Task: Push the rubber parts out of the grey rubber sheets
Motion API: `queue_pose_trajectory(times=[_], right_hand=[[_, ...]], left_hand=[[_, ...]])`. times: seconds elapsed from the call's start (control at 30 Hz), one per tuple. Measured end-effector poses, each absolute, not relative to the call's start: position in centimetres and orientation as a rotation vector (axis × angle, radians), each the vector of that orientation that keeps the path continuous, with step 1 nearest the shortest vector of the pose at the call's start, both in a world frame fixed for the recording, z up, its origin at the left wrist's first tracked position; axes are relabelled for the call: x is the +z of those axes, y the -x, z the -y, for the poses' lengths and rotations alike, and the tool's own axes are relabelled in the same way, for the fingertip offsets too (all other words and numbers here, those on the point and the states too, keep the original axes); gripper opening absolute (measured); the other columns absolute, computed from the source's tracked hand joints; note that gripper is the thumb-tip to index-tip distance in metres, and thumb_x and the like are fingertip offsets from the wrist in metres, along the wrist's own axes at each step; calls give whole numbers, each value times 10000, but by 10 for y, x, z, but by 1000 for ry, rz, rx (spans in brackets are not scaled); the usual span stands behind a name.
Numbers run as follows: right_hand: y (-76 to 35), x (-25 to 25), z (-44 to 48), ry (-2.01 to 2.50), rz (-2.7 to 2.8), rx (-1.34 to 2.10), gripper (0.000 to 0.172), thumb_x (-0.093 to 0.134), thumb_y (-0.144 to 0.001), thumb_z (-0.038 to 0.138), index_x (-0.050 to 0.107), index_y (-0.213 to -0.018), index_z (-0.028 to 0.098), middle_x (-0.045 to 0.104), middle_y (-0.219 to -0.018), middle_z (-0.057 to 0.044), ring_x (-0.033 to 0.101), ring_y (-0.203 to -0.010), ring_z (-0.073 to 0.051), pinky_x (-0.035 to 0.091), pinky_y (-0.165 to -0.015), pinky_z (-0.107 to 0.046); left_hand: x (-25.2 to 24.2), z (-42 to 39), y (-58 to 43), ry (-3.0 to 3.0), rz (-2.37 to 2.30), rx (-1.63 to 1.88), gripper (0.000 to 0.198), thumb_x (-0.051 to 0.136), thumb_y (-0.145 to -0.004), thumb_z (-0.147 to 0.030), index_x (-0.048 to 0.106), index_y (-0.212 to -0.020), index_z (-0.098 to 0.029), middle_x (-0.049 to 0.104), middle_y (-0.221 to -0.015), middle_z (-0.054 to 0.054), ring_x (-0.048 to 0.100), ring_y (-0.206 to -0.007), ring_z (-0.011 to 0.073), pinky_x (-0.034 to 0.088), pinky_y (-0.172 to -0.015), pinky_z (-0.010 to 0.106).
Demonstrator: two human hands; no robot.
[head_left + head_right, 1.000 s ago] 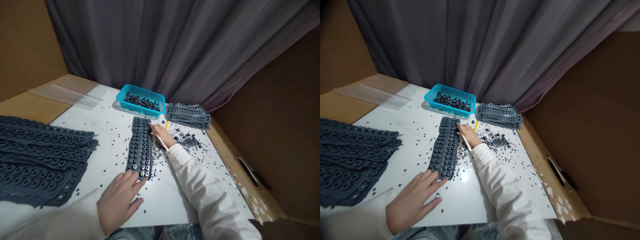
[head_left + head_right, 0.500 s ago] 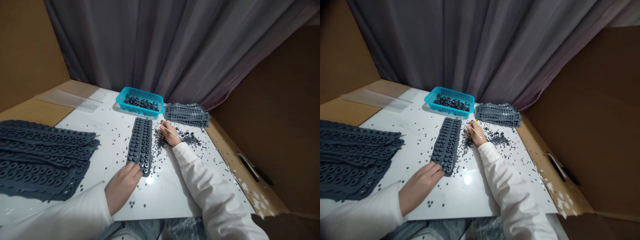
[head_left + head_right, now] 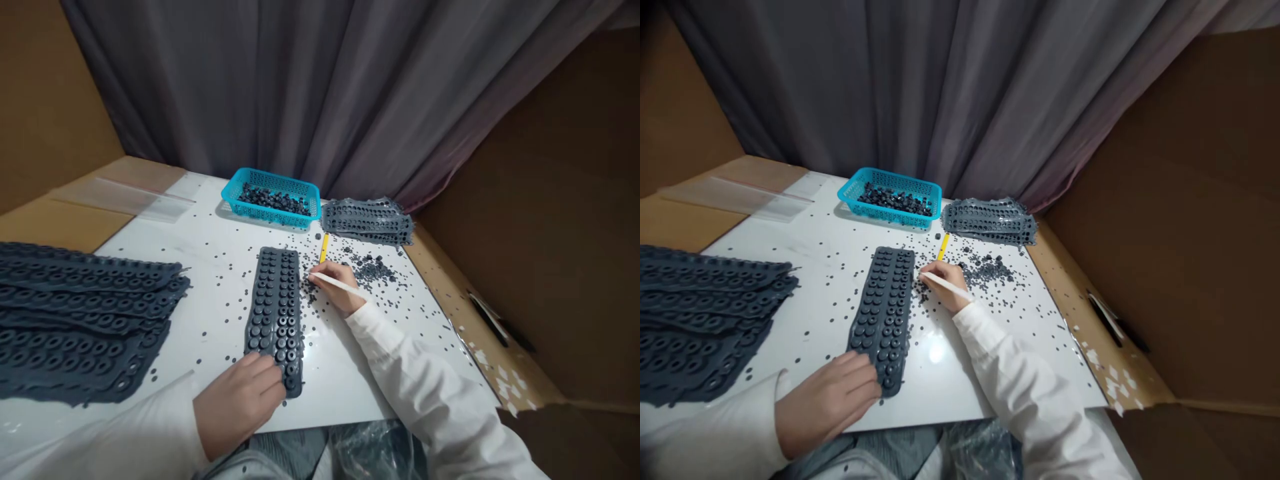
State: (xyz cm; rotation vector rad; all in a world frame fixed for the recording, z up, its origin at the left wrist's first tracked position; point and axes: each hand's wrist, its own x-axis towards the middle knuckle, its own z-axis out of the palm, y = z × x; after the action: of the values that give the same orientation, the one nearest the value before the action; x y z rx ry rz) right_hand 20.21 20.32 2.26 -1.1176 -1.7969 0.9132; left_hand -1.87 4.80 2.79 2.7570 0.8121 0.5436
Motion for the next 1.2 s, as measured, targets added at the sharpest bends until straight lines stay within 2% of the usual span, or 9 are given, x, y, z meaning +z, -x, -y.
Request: queue_pose_trajectory(times=[0.13,0.27,0.8,0.93,1.2], right_hand=[[-195,23,-208,971,1963,725,212,669,-761,391,649,-747,180,673,-832,-70,635,-808,-194,504,-762,-340],[-189,21,-215,936,2004,773,186,647,-788,366,634,-764,182,685,-995,-107,637,-967,-217,471,-870,-373],[-185,16,-219,947,2069,813,167,602,-828,346,598,-793,182,693,-1013,-118,654,-985,-225,489,-845,-375],[-186,11,-222,894,2161,718,143,571,-852,328,591,-811,192,689,-942,-100,630,-1031,-234,487,-836,-372],[-183,8,-235,976,2408,423,192,405,-930,288,580,-936,210,638,-1096,-108,590,-1013,-216,477,-863,-357]], left_hand=[[24,-52,20,-2653,-775,501,166,436,-854,-59,541,-821,-184,533,-782,21,415,-734,185,320,-680,318],[23,-53,20,-2563,-786,456,151,444,-854,-75,535,-819,-190,550,-811,18,425,-754,179,317,-696,310],[27,-51,20,-2456,-835,424,141,478,-839,-72,534,-796,-193,559,-825,7,431,-775,174,322,-723,296],[27,-52,19,-2458,-836,442,140,478,-843,-77,538,-799,-195,559,-821,5,438,-772,170,328,-721,293],[23,-53,21,-2419,-806,402,127,479,-845,-83,534,-821,-195,558,-840,6,437,-792,174,330,-726,301]])
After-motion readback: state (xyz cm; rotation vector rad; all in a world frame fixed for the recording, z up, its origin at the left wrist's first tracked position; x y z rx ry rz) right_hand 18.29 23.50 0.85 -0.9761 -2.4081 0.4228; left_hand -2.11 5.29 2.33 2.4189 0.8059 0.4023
